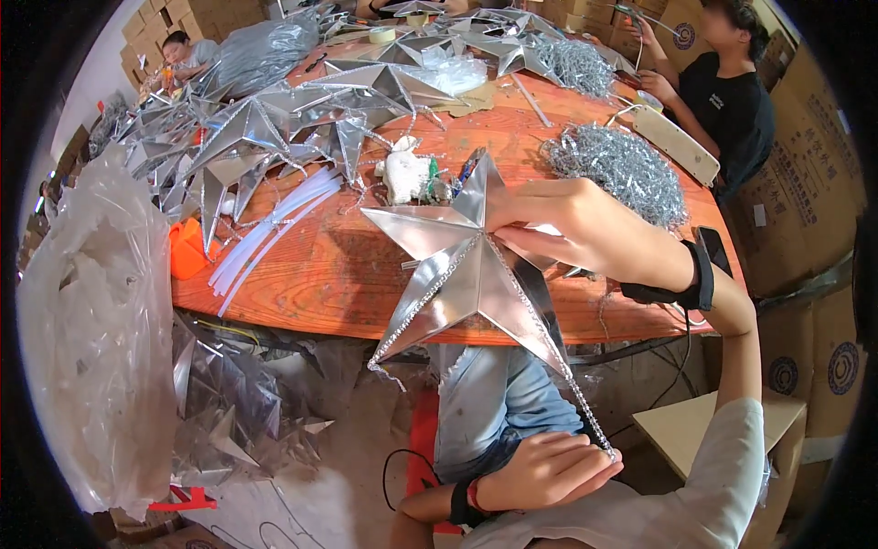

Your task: Applying silver tinsel trim to a large metallic star decoration using a hot glue gun.

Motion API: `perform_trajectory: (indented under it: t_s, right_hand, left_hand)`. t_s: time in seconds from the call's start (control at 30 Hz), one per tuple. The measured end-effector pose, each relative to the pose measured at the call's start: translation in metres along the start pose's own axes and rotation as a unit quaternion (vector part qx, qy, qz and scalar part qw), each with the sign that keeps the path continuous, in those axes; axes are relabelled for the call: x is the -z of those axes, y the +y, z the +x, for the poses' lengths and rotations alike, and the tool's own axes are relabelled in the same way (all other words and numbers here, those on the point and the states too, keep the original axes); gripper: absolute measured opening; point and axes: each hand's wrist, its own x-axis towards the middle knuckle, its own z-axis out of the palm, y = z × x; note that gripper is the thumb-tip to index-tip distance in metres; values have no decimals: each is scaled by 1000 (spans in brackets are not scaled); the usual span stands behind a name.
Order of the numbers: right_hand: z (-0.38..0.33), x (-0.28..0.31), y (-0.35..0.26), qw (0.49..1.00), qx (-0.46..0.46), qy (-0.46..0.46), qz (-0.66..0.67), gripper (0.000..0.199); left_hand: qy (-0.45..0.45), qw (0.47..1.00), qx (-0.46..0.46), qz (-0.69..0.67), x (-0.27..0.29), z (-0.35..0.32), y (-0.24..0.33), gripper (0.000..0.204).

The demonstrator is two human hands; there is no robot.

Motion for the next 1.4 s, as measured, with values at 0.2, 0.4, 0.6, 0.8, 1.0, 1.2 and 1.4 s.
perform_trajectory:
  t_s: [0.2, 0.4, 0.6, 0.8, 1.0, 1.2, 1.4]
  right_hand:
    - [-2, 0, -3, 1000, 15, -15, -8, 14]
    - [-3, 0, 0, 999, 36, -25, -32, 18]
    - [-5, 1, 0, 997, 45, -32, -50, 18]
    - [-8, -4, 2, 997, 44, -26, -55, 15]
    - [-8, 1, 1, 997, 27, -43, -58, 13]
    - [-8, -9, 6, 997, 63, -10, -54, 13]
    - [-9, -9, 10, 996, 73, -4, -46, 13]
  left_hand:
    - [3, 1000, 0, -9, -1, 2, 1, 13]
    - [-37, 999, 23, -1, -1, 4, 2, 14]
    - [-15, 1000, 18, -11, -5, 3, 1, 13]
    - [-38, 998, 37, -21, -7, -1, 1, 14]
    - [-40, 997, 39, -52, -10, -7, -4, 13]
    - [-60, 993, 75, -72, -11, -12, -8, 11]
    - [-119, 983, 122, -75, -6, -18, -9, 7]
